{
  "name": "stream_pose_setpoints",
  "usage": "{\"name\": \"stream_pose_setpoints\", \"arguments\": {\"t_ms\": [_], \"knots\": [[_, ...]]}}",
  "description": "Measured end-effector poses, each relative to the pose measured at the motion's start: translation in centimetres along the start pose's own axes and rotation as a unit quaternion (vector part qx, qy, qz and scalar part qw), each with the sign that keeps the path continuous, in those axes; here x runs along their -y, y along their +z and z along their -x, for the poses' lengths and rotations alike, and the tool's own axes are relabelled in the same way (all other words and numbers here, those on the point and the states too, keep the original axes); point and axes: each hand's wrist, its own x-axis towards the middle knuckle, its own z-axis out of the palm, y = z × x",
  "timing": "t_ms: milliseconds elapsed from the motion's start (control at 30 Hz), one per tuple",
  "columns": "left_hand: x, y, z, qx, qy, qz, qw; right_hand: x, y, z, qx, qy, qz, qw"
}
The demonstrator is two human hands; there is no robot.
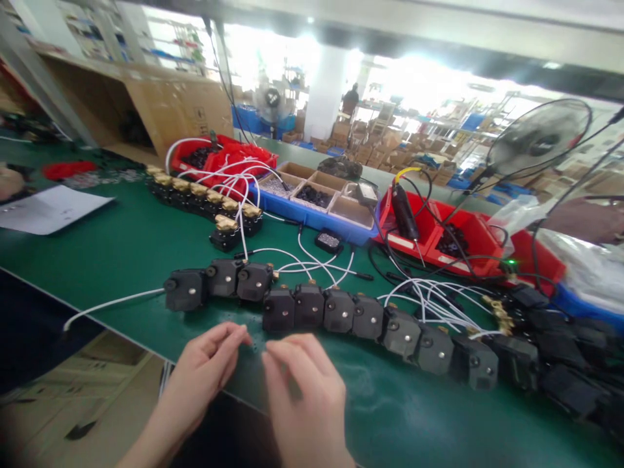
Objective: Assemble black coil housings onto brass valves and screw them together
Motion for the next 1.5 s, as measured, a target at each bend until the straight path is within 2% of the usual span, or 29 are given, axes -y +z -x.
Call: {"name": "stream_pose_setpoints", "arguments": {"t_ms": [100, 167, 300, 467, 567, 700, 867, 933, 1000, 1067, 1133, 1167, 1233, 1267, 1300, 1367, 1433, 1500], "knots": [[0.4, 1.5, 2.3, 0.003, -0.125, 0.135, 0.983, 0.6, -0.4, 0.8, 0.162, -0.031, 0.027, 0.986], [0.4, 2.7, 3.0, -0.014, -0.173, 0.176, 0.969, 0.5, -0.2, 1.0, 0.199, -0.052, 0.074, 0.976], [0.3, 4.2, 2.7, -0.004, -0.194, 0.193, 0.962, -0.4, 0.1, 0.8, 0.193, -0.127, 0.128, 0.964], [0.3, 4.9, 2.1, 0.007, -0.214, 0.217, 0.952, -1.7, -0.5, 0.5, 0.177, -0.131, 0.113, 0.969], [0.5, 5.3, 2.0, 0.016, -0.214, 0.204, 0.955, -2.3, -1.1, 0.4, 0.192, -0.131, 0.12, 0.965], [-0.1, 5.9, 1.7, 0.032, -0.224, 0.226, 0.948, -2.7, -1.9, 0.1, 0.205, -0.113, 0.08, 0.969], [-0.9, 6.4, 1.0, -0.003, -0.232, 0.239, 0.943, -2.2, -2.6, -0.4, 0.186, -0.014, -0.031, 0.982], [-0.8, 6.5, 0.9, 0.005, -0.212, 0.222, 0.951, -2.3, -3.0, -0.7, 0.154, 0.028, -0.099, 0.983], [-0.8, 6.1, 0.8, 0.061, -0.181, 0.169, 0.967, -2.8, -3.5, -0.8, 0.097, 0.085, -0.139, 0.982], [-1.3, 5.2, 0.7, 0.121, -0.139, 0.083, 0.979, -3.7, -4.0, -0.7, 0.066, 0.161, -0.13, 0.976], [-2.6, 3.7, 0.3, 0.13, -0.064, -0.021, 0.989, -4.7, -4.5, -0.4, 0.101, 0.213, -0.079, 0.969], [-3.5, 2.8, -0.2, 0.111, -0.001, -0.077, 0.991, -5.2, -4.7, -0.1, 0.133, 0.224, -0.052, 0.964], [-6.0, 1.3, -1.8, 0.046, 0.149, -0.192, 0.969, -6.0, -5.0, 0.4, 0.184, 0.225, -0.007, 0.957], [-7.3, 0.8, -2.9, 0.03, 0.209, -0.231, 0.95, -6.3, -5.0, 0.7, 0.197, 0.224, 0.007, 0.954], [-8.7, 0.4, -4.2, 0.032, 0.242, -0.272, 0.931, -6.5, -5.1, 0.9, 0.201, 0.224, 0.018, 0.953], [-11.3, 0.5, -6.9, 0.101, 0.251, -0.358, 0.894, -6.6, -5.1, 1.2, 0.21, 0.224, 0.043, 0.951], [-13.4, 1.2, -9.5, 0.171, 0.223, -0.421, 0.863, -6.4, -5.1, 1.2, 0.227, 0.217, 0.06, 0.948], [-14.8, 2.2, -11.5, 0.263, 0.192, -0.438, 0.838, -5.9, -5.2, 1.1, 0.249, 0.201, 0.077, 0.944]]}}
